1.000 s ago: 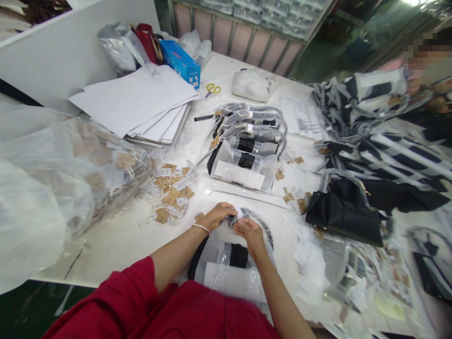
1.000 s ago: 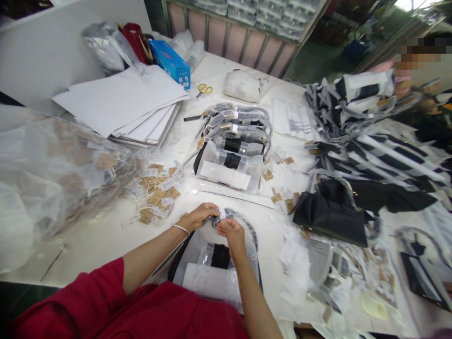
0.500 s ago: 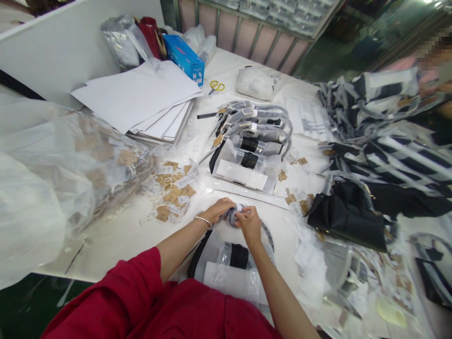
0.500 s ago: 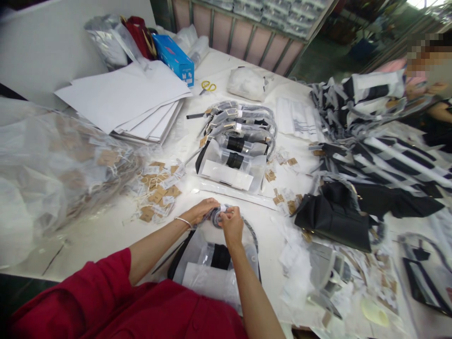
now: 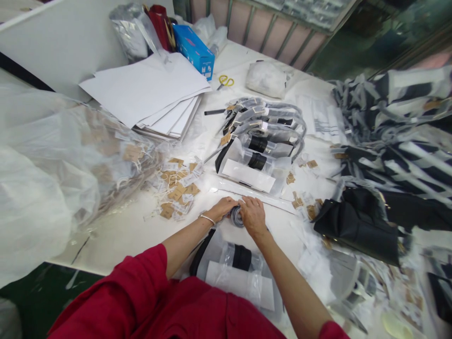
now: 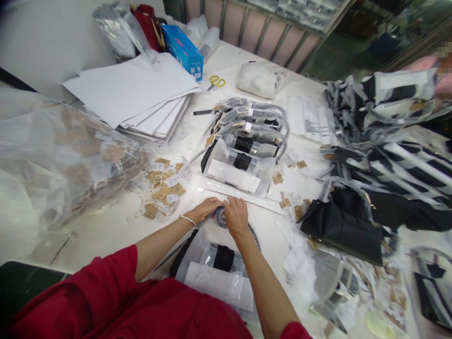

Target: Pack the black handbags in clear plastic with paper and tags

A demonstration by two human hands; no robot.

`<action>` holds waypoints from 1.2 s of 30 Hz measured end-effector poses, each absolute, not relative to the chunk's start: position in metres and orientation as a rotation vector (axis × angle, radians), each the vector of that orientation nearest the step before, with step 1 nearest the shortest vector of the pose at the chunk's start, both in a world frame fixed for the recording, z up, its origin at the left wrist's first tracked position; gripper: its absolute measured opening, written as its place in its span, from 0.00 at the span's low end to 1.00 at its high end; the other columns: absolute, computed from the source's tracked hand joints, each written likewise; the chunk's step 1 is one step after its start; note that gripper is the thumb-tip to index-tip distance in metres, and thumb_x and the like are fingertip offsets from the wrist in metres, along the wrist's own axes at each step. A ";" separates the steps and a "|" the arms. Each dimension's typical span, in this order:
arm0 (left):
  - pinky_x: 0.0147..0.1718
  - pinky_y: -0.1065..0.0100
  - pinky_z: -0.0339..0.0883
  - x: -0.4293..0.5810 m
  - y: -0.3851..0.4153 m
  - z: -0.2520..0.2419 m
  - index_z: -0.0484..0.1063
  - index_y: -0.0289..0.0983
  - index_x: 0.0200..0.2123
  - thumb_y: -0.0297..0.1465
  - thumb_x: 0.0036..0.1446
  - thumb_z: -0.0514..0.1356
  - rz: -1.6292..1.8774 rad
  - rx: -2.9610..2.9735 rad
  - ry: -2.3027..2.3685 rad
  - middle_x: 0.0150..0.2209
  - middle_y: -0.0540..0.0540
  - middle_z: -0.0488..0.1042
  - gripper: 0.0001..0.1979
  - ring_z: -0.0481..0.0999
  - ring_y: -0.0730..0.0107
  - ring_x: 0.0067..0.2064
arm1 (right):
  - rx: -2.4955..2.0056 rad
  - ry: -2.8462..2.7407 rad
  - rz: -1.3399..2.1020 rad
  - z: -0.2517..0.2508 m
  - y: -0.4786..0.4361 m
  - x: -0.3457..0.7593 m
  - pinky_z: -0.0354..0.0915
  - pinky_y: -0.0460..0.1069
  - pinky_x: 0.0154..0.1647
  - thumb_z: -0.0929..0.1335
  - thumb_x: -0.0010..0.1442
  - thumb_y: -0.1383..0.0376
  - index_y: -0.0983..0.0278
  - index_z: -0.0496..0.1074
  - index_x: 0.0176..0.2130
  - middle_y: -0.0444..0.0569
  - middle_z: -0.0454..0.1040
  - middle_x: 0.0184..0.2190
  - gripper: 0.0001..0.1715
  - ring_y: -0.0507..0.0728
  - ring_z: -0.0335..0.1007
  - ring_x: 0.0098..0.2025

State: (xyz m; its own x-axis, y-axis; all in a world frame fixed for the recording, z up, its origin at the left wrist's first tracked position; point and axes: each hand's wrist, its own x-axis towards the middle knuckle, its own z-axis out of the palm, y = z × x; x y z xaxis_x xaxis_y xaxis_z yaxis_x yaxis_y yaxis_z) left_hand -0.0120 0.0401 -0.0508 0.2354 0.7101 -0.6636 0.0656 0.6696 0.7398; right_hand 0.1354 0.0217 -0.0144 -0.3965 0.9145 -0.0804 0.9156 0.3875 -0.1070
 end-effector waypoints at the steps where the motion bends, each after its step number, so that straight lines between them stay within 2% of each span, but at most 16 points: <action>1: 0.22 0.71 0.56 -0.012 0.040 -0.051 0.66 0.36 0.26 0.37 0.51 0.58 0.500 0.782 1.277 0.20 0.54 0.64 0.10 0.63 0.73 0.23 | 1.698 2.589 -0.228 -0.017 0.023 0.135 0.46 0.58 0.63 0.64 0.61 0.68 0.61 0.73 0.50 0.53 0.74 0.53 0.18 0.63 0.62 0.57; 4: 0.31 0.68 0.64 -0.013 0.042 -0.048 0.71 0.35 0.25 0.35 0.50 0.60 0.504 0.921 1.261 0.23 0.50 0.71 0.08 0.70 0.69 0.28 | 1.663 2.499 -0.253 -0.020 0.028 0.132 0.48 0.57 0.62 0.63 0.59 0.69 0.65 0.76 0.42 0.56 0.77 0.43 0.14 0.63 0.66 0.51; 7: 0.48 0.64 0.66 -0.022 0.046 -0.042 0.76 0.36 0.34 0.32 0.47 0.63 0.550 1.070 1.284 0.38 0.44 0.78 0.09 0.74 0.59 0.45 | 1.713 2.407 -0.226 -0.022 0.029 0.130 0.49 0.58 0.60 0.64 0.57 0.68 0.67 0.75 0.39 0.58 0.76 0.39 0.12 0.64 0.67 0.47; 9: 0.57 0.60 0.60 -0.034 0.049 -0.038 0.76 0.36 0.42 0.31 0.48 0.64 0.581 1.149 1.341 0.47 0.40 0.76 0.16 0.71 0.54 0.54 | 1.787 2.355 -0.240 -0.024 0.028 0.133 0.50 0.59 0.61 0.65 0.56 0.67 0.67 0.74 0.44 0.59 0.76 0.43 0.16 0.65 0.67 0.49; 12: 0.64 0.55 0.53 -0.060 0.043 -0.033 0.72 0.33 0.50 0.30 0.52 0.61 0.598 1.237 1.418 0.55 0.37 0.71 0.21 0.65 0.52 0.60 | 1.934 2.325 -0.312 -0.024 0.020 0.149 0.49 0.60 0.63 0.66 0.57 0.64 0.66 0.65 0.58 0.60 0.72 0.54 0.29 0.65 0.64 0.57; 15: 0.66 0.52 0.49 -0.083 0.022 -0.030 0.65 0.31 0.58 0.29 0.58 0.56 0.556 1.511 1.519 0.63 0.33 0.63 0.24 0.58 0.52 0.66 | 2.108 2.328 -0.352 -0.017 0.000 0.178 0.48 0.62 0.65 0.62 0.62 0.59 0.66 0.56 0.64 0.61 0.66 0.60 0.34 0.65 0.58 0.63; 18: 0.66 0.49 0.47 -0.087 -0.008 -0.025 0.53 0.31 0.66 0.31 0.62 0.54 0.438 1.984 1.524 0.69 0.33 0.49 0.30 0.46 0.52 0.71 | 2.292 2.308 -0.280 -0.004 -0.039 0.208 0.47 0.65 0.66 0.59 0.66 0.53 0.67 0.53 0.66 0.63 0.64 0.62 0.36 0.66 0.55 0.66; 20: 0.67 0.48 0.45 -0.080 -0.029 -0.019 0.47 0.33 0.68 0.34 0.64 0.54 0.368 2.200 1.415 0.70 0.35 0.46 0.33 0.41 0.54 0.72 | 2.367 2.298 -0.211 0.006 -0.076 0.222 0.47 0.67 0.66 0.58 0.67 0.50 0.66 0.51 0.67 0.63 0.63 0.62 0.37 0.67 0.54 0.66; 24: 0.67 0.47 0.41 -0.060 -0.064 -0.009 0.44 0.33 0.69 0.42 0.65 0.52 0.291 2.404 1.151 0.70 0.35 0.46 0.36 0.40 0.54 0.72 | 2.298 2.361 -0.165 0.015 -0.156 0.223 0.46 0.67 0.67 0.58 0.68 0.53 0.62 0.44 0.70 0.60 0.61 0.65 0.38 0.66 0.52 0.68; 28: 0.67 0.46 0.40 -0.055 -0.091 -0.013 0.44 0.33 0.69 0.46 0.65 0.52 0.229 2.509 0.919 0.70 0.34 0.47 0.38 0.43 0.52 0.71 | 2.137 2.444 -0.223 -0.004 -0.209 0.205 0.45 0.65 0.69 0.61 0.67 0.55 0.59 0.39 0.71 0.56 0.60 0.66 0.41 0.65 0.55 0.67; 31: 0.67 0.47 0.42 -0.057 -0.101 -0.024 0.45 0.33 0.69 0.46 0.65 0.52 0.164 2.565 0.862 0.69 0.35 0.51 0.37 0.46 0.54 0.71 | 2.112 2.473 -0.215 -0.026 -0.222 0.197 0.45 0.63 0.69 0.61 0.66 0.56 0.59 0.41 0.71 0.55 0.61 0.65 0.40 0.64 0.55 0.67; 36: 0.67 0.46 0.42 -0.055 -0.100 -0.036 0.47 0.32 0.68 0.44 0.66 0.52 0.109 2.639 0.882 0.69 0.35 0.51 0.35 0.47 0.54 0.71 | 2.206 2.458 -0.266 -0.039 -0.223 0.194 0.44 0.64 0.69 0.61 0.67 0.58 0.62 0.47 0.69 0.56 0.60 0.66 0.36 0.64 0.51 0.69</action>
